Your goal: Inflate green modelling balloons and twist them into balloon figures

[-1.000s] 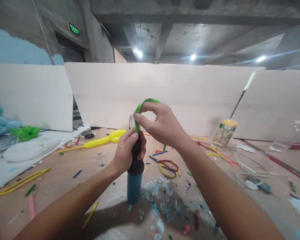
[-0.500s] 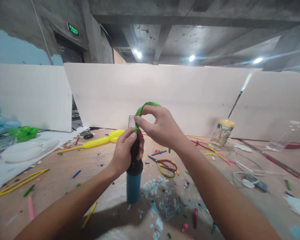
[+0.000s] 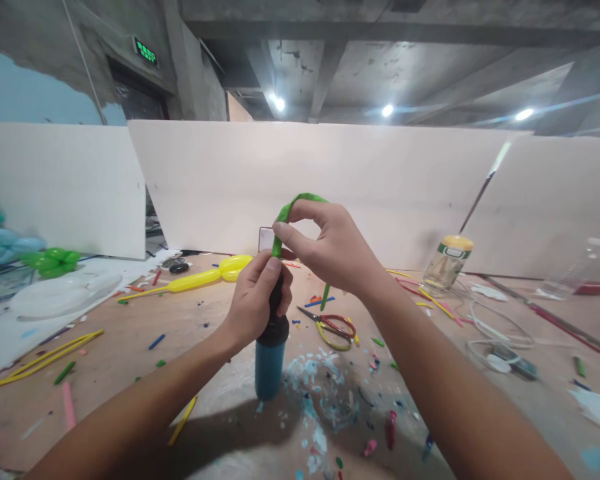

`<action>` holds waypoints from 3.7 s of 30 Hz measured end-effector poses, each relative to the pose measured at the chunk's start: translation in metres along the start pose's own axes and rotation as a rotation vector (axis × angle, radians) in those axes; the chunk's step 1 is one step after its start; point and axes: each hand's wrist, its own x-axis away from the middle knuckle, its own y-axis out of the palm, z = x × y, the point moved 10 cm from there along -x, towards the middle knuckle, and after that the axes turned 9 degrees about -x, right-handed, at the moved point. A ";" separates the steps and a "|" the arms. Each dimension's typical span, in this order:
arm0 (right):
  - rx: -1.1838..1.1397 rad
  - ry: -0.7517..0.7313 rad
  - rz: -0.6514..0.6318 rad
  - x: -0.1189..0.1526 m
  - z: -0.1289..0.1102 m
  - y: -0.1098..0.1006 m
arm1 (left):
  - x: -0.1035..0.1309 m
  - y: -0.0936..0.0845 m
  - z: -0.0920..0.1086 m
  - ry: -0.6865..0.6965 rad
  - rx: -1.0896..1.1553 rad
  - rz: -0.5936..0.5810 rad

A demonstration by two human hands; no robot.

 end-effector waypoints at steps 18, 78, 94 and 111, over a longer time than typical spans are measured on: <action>0.019 -0.005 0.002 0.001 -0.001 0.000 | 0.001 -0.002 -0.001 -0.023 -0.005 0.010; -0.209 0.266 0.080 0.015 0.080 0.001 | -0.018 0.007 -0.012 -0.014 0.075 -0.070; 0.091 0.688 0.067 0.103 0.283 0.021 | -0.050 -0.059 -0.194 -0.751 0.854 0.255; 0.210 0.589 -0.623 0.127 0.270 0.100 | -0.007 -0.066 -0.278 -1.026 1.057 0.242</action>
